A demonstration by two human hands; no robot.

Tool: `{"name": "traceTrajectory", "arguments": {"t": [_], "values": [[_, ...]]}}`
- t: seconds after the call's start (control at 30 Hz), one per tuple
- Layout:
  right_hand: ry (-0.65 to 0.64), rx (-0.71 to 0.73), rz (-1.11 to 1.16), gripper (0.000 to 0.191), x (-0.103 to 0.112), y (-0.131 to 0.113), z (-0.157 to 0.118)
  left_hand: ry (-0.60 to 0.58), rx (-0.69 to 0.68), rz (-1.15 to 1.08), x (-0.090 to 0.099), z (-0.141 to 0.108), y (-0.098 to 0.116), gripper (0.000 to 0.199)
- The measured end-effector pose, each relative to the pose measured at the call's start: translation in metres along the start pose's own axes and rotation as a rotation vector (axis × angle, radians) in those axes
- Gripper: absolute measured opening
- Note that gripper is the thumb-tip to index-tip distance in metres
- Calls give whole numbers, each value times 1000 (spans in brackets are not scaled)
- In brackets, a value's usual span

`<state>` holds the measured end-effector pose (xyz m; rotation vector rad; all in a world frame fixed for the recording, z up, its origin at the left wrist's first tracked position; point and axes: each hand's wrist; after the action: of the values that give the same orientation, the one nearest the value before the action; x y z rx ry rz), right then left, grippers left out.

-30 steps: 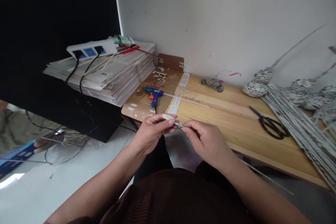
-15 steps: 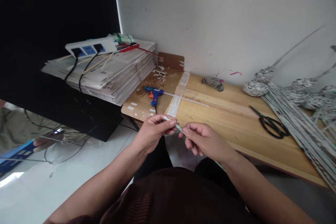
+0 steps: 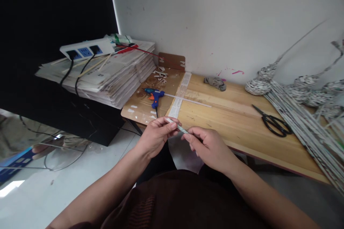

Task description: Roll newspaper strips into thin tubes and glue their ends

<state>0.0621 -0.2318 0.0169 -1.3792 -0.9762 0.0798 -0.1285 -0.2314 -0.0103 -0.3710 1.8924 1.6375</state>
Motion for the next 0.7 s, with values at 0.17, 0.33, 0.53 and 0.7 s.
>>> {"name": "traceTrajectory", "arguments": {"t": [0.17, 0.33, 0.53, 0.7], "values": [[-165, -136, 361, 35, 2, 2, 1, -29, -32, -8, -3, -1, -3, 14], [-285, -163, 569, 38, 3, 9, 3, -100, -11, 18, -1, -2, -2, 15], [-454, -152, 791, 39, 0, 16, 4, -157, 31, 84, 2, -3, -2, 15], [-264, -118, 565, 38, -6, 14, 4, -80, 5, 121, -1, -2, -4, 15]]}}
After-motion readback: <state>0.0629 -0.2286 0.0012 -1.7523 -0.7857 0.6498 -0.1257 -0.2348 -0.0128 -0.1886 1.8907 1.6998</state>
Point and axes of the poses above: each hand's wrist, its own z-axis towards the middle knuckle, its own x-axis out of the back of the hand, y = z × x, and after that the axes turned 10 degrees about -y, right-handed
